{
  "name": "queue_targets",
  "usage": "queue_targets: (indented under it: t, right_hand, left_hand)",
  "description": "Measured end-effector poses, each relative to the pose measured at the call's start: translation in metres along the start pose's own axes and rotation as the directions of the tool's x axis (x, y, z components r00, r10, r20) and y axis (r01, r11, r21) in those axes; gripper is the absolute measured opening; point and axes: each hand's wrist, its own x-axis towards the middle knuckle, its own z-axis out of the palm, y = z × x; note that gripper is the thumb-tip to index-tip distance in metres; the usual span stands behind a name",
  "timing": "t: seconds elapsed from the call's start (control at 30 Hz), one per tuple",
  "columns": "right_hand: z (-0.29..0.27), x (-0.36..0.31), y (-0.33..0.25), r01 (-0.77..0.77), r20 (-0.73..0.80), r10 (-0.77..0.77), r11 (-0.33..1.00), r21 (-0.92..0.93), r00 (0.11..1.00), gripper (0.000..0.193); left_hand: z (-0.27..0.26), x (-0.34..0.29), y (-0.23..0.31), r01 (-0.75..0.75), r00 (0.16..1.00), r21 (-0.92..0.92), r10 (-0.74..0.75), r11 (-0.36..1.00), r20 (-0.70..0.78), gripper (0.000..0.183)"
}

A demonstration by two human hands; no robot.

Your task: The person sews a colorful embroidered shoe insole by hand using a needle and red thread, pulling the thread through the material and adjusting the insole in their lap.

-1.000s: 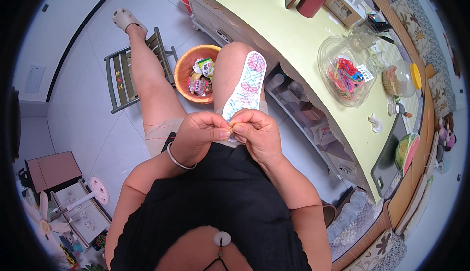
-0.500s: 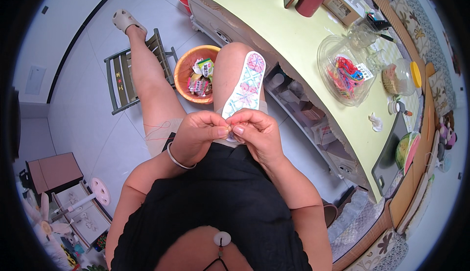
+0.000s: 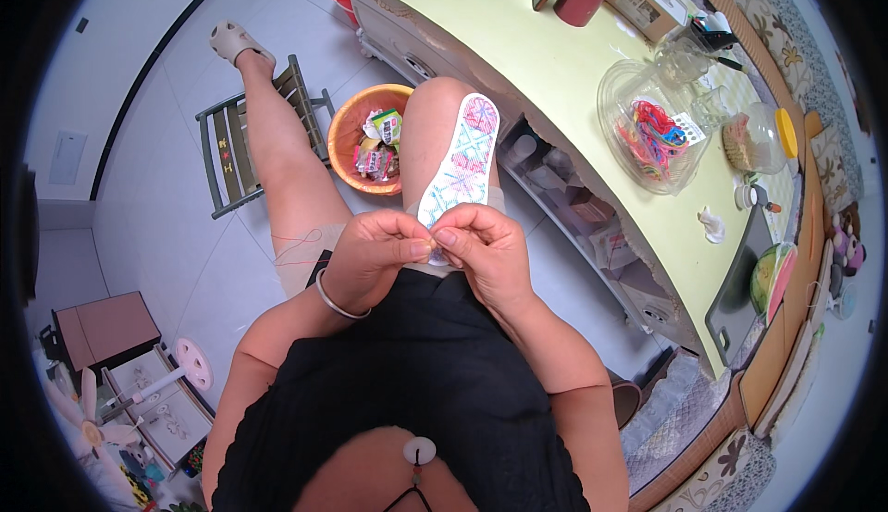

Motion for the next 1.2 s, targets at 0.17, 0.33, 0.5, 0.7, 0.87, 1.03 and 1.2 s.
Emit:
queue_targets:
  t: [0.17, 0.33, 0.5, 0.7, 0.87, 1.03, 1.2]
  right_hand:
    - [0.003, -0.003, -0.001, 0.006, -0.018, -0.007, 0.999, -0.038, 1.000, 0.006]
    - [0.001, -0.002, -0.004, -0.060, 0.038, 0.060, 0.998, 0.006, 0.997, 0.014]
    - [0.005, -0.002, -0.004, -0.064, 0.048, 0.059, 0.992, 0.105, 0.997, 0.019]
    - [0.002, 0.000, -0.003, -0.050, 0.030, 0.048, 0.997, 0.050, 0.998, 0.015]
    - [0.000, 0.000, -0.003, -0.047, 0.015, 0.046, 0.998, 0.041, 0.999, 0.013]
    - [0.002, -0.003, -0.004, -0.015, 0.001, 0.015, 1.000, -0.017, 1.000, 0.014]
    - [0.001, -0.003, -0.004, -0.005, -0.009, 0.004, 0.997, -0.075, 1.000, 0.011]
  left_hand:
    - [-0.002, 0.000, 0.004, 0.052, 0.998, 0.052, -0.053, 0.997, 0.030, 0.010]
    - [-0.001, 0.000, 0.004, 0.054, 0.998, -0.021, -0.053, 0.998, 0.038, 0.011]
    - [0.001, 0.001, 0.008, 0.075, 0.996, -0.090, -0.071, 0.993, 0.054, 0.011]
    - [-0.003, 0.001, 0.002, 0.068, 0.997, -0.095, -0.065, 0.993, 0.038, 0.011]
    - [-0.010, 0.003, -0.004, 0.069, 0.997, -0.103, -0.066, 0.992, 0.039, 0.011]
    - [-0.007, 0.003, -0.003, 0.087, 0.996, -0.119, -0.084, 0.989, 0.030, 0.012]
    - [-0.008, 0.003, -0.004, 0.084, 0.996, -0.125, -0.079, 0.989, 0.042, 0.011]
